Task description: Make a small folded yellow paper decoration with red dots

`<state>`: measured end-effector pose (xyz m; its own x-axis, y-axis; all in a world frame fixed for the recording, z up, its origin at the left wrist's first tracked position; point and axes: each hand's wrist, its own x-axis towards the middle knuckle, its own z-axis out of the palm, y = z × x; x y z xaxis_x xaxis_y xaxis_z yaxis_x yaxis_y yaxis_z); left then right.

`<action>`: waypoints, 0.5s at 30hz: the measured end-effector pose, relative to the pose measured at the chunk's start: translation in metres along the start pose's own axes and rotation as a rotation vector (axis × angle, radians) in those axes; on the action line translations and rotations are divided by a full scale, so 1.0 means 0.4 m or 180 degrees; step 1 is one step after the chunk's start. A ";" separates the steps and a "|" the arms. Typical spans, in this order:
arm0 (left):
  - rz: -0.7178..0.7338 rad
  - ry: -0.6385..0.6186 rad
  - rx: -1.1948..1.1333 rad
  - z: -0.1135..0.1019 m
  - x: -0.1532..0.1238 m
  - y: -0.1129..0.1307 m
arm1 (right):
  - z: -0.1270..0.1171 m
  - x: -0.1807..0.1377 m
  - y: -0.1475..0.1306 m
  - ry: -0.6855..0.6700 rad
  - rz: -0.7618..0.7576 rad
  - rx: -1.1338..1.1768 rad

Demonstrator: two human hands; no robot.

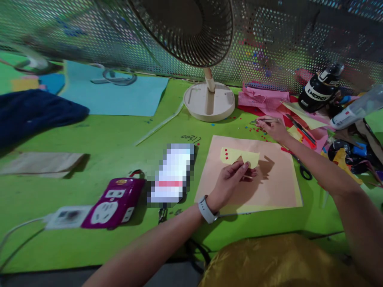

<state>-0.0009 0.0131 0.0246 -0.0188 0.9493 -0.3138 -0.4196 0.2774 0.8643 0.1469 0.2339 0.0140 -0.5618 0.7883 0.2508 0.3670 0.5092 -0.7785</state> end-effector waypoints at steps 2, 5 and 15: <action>0.0011 0.0007 0.0042 0.000 0.000 0.000 | 0.002 -0.002 0.004 0.0048 -0.0006 0.0045; 0.0023 0.0015 0.0057 0.001 0.001 0.000 | -0.002 -0.008 -0.002 0.0137 -0.0003 0.0143; -0.0014 0.0045 0.0036 0.003 0.006 -0.005 | -0.088 -0.188 -0.207 0.0161 -0.0150 0.0454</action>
<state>0.0011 0.0150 0.0225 -0.0297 0.9459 -0.3232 -0.4094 0.2835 0.8672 0.1849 0.1447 0.0798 -0.5366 0.7829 0.3149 0.2299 0.4947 -0.8381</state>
